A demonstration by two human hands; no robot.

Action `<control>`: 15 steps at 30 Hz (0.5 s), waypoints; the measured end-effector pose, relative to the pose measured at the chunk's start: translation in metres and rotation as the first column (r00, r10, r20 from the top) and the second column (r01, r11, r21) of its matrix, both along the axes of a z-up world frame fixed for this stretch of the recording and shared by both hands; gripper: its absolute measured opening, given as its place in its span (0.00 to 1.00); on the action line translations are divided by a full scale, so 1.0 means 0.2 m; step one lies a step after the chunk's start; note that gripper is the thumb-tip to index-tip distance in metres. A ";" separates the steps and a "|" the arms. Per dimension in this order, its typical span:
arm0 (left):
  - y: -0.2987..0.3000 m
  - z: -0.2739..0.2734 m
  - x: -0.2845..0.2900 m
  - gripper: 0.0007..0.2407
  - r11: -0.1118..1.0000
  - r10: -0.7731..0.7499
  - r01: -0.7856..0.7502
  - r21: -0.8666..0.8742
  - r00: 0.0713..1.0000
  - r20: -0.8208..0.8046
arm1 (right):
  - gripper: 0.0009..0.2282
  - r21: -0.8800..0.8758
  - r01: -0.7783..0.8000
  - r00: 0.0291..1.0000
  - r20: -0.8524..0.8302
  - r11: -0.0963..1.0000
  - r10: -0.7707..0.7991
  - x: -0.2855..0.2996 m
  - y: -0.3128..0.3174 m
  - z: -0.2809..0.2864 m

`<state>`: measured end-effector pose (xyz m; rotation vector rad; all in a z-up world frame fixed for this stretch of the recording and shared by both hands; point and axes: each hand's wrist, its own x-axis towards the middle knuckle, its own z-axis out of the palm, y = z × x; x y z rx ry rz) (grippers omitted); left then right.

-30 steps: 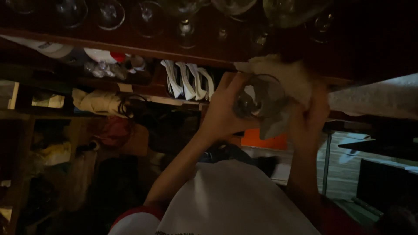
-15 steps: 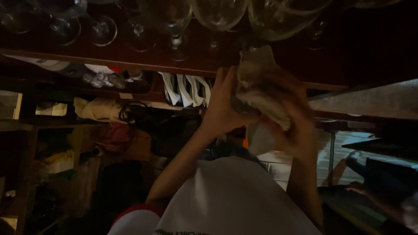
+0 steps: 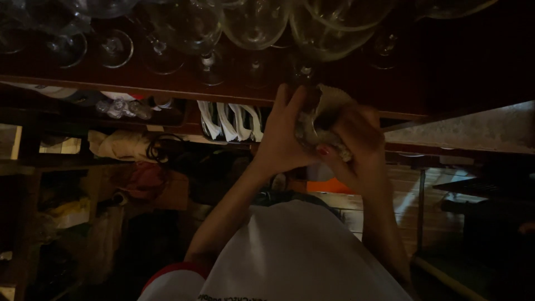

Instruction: The person is polishing various types of glassware with a cloth.

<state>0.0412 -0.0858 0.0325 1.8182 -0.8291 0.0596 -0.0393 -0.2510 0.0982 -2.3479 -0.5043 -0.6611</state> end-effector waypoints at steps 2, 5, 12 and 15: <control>-0.01 0.01 0.00 0.49 1.000 -0.007 0.007 -0.008 1.000 -0.029 | 0.10 -0.009 0.006 1.000 -0.007 1.000 -0.006 0.00 -0.03 -0.04; -0.03 0.02 0.00 0.50 0.996 0.008 -0.005 -0.094 1.000 0.030 | 0.13 -0.062 0.015 1.000 -0.003 0.998 -0.016 0.01 0.03 0.11; 0.01 -0.05 0.08 0.49 0.982 -0.056 0.056 -0.181 0.998 0.008 | 0.13 -0.257 0.092 0.993 -0.055 0.962 -0.109 0.03 0.06 0.20; 0.03 0.08 0.08 0.40 0.999 -0.015 0.018 0.031 0.995 -0.095 | 0.09 -0.191 0.081 0.983 -0.148 0.978 -0.110 0.05 0.04 0.14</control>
